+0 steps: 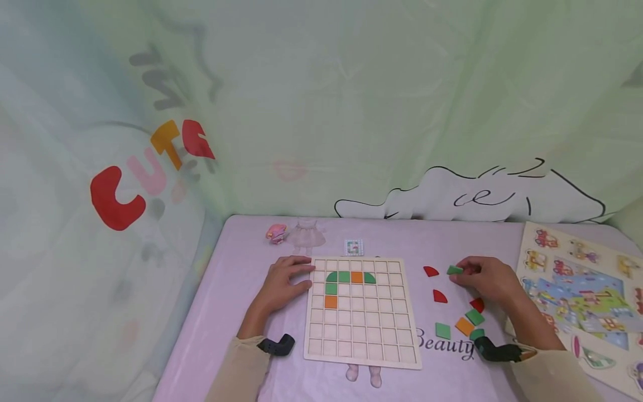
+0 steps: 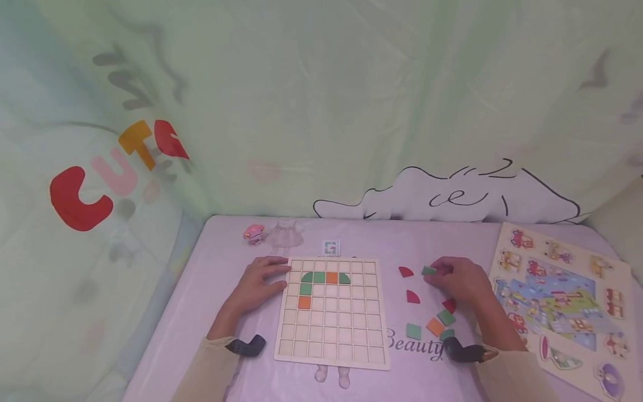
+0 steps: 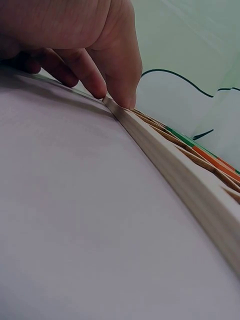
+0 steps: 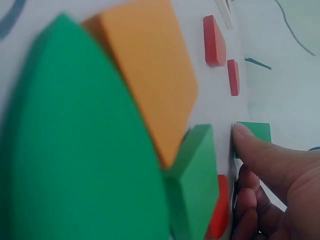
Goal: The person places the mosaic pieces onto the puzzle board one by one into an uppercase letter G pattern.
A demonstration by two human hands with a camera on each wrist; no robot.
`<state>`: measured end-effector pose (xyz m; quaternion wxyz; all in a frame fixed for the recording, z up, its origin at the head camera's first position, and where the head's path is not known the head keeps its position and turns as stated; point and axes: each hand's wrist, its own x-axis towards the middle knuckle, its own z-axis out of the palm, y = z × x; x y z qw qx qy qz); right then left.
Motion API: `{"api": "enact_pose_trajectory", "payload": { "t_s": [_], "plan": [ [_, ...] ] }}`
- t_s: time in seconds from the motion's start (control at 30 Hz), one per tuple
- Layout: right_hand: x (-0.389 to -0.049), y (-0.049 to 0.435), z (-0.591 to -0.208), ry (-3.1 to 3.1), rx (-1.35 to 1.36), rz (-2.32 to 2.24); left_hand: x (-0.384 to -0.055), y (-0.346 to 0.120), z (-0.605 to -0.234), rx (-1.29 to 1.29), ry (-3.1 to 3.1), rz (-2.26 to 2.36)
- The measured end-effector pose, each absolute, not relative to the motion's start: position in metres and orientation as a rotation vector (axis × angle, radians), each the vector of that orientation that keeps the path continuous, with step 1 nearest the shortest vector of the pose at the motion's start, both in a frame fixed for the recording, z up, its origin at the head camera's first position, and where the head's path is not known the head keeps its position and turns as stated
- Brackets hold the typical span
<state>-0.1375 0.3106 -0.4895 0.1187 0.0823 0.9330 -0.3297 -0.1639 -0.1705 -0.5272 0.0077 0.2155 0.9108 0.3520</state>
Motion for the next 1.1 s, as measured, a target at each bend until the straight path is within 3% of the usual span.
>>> {"api": "enact_pose_trajectory", "payload": {
  "t_s": [0.43, 1.1],
  "plan": [
    [-0.132, 0.294, -0.479, 2.716, 0.159, -1.016, -0.164, -0.171, -0.527, 0.676, 2.846, 1.101],
    [-0.14, 0.211, -0.455, 2.431, -0.031, -1.287, -0.165, -0.173, -0.528, 0.693, 2.821, 1.112]
  ]
}}
